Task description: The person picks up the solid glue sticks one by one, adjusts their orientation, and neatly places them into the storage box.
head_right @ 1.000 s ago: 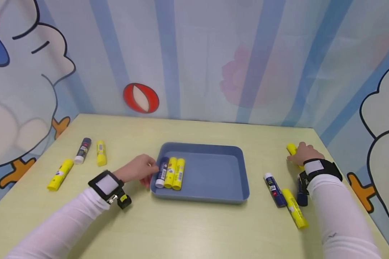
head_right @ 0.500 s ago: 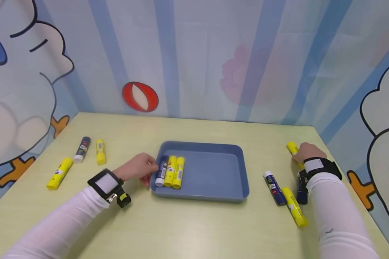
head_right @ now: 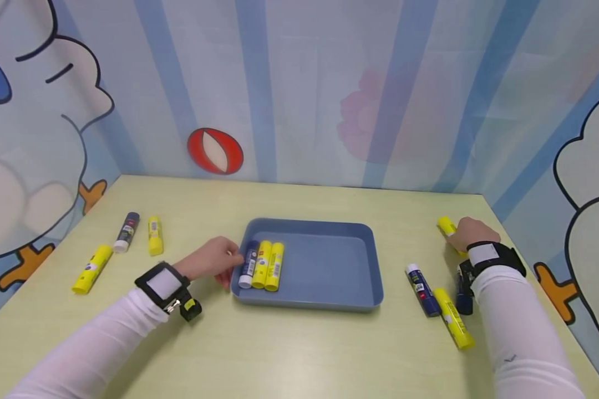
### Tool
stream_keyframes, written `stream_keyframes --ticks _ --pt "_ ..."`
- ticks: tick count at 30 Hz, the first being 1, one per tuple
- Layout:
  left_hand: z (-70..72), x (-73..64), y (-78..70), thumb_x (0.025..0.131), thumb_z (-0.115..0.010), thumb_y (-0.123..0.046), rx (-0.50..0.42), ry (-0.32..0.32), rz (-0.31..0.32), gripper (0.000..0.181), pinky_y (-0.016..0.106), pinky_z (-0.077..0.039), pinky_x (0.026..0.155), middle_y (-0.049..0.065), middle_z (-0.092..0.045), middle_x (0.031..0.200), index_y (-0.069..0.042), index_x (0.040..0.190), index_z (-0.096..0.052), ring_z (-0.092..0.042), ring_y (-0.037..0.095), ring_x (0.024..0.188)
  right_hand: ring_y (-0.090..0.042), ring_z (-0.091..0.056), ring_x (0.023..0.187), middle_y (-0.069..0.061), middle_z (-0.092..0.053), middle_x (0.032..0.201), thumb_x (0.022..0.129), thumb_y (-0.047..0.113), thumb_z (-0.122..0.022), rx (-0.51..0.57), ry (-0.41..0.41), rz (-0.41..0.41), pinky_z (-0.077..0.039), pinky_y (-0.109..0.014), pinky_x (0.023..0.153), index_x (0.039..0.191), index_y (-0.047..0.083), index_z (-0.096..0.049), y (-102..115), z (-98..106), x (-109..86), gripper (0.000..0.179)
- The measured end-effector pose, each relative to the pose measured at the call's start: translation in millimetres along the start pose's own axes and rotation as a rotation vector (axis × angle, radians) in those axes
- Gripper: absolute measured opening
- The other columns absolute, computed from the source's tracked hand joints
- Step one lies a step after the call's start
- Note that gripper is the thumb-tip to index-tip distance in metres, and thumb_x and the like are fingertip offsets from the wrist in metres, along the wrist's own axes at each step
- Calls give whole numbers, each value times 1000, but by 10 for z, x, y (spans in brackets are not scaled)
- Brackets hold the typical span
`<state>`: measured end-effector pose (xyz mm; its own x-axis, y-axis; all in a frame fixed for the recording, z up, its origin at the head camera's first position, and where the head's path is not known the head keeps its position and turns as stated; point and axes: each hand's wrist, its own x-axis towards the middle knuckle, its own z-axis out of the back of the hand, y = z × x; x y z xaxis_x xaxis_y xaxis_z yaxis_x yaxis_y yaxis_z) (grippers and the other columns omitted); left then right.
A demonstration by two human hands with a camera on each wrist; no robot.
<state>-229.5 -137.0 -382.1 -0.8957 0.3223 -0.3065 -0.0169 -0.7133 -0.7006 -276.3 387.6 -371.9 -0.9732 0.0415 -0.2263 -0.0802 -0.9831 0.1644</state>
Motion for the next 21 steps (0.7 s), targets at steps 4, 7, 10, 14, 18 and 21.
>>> stream_keyframes --ticks 4,7,10,14,18,21 --pt "-1 -2 -2 95 -56 -12 -4 0 6 28 28 -51 48 9 -63 55 -2 70 -53 -64 21 46 -27 -52 62 -17 -56 72 92 18 -53 23 -50 66 -43 -37 57 98 -20 -54 85 64 -2 38" --pt "3 -5 -2 96 -56 -12 -10 -2 11 29 28 -51 47 10 -63 55 -2 69 -53 -64 21 46 -27 -56 64 -18 -60 74 92 19 -54 43 -57 120 -46 -40 58 102 -21 -54 219 138 -24 41" --pt "1 -4 4 96 -56 -12 -12 -7 8 29 28 -52 47 10 -63 55 -3 68 -52 -64 21 46 -28 -60 68 -20 -63 80 93 21 -55 70 -49 170 -48 -43 61 108 -22 -53 393 214 -66 45" --pt "-13 9 14 95 -56 -12 -13 -14 3 30 29 -52 47 9 -63 54 -4 67 -52 -64 21 46 -29 -62 72 -24 -63 87 94 22 -56 101 -56 225 -50 -46 64 112 -20 -53 633 290 -125 46" --pt "-22 17 19 95 -57 -12 -11 -15 2 30 29 -51 47 9 -63 54 -4 67 -51 -64 22 47 -32 -62 78 -28 -62 94 95 23 -57 145 -66 272 -51 -46 67 113 -19 -53 856 322 -166 45" --pt "-22 15 16 95 -57 -12 -15 -16 6 29 29 -51 47 10 -62 54 -3 67 -51 -64 22 47 -34 -62 83 -29 -62 98 95 22 -58 182 -59 316 -51 -46 69 113 -18 -54 1030 329 -196 44"
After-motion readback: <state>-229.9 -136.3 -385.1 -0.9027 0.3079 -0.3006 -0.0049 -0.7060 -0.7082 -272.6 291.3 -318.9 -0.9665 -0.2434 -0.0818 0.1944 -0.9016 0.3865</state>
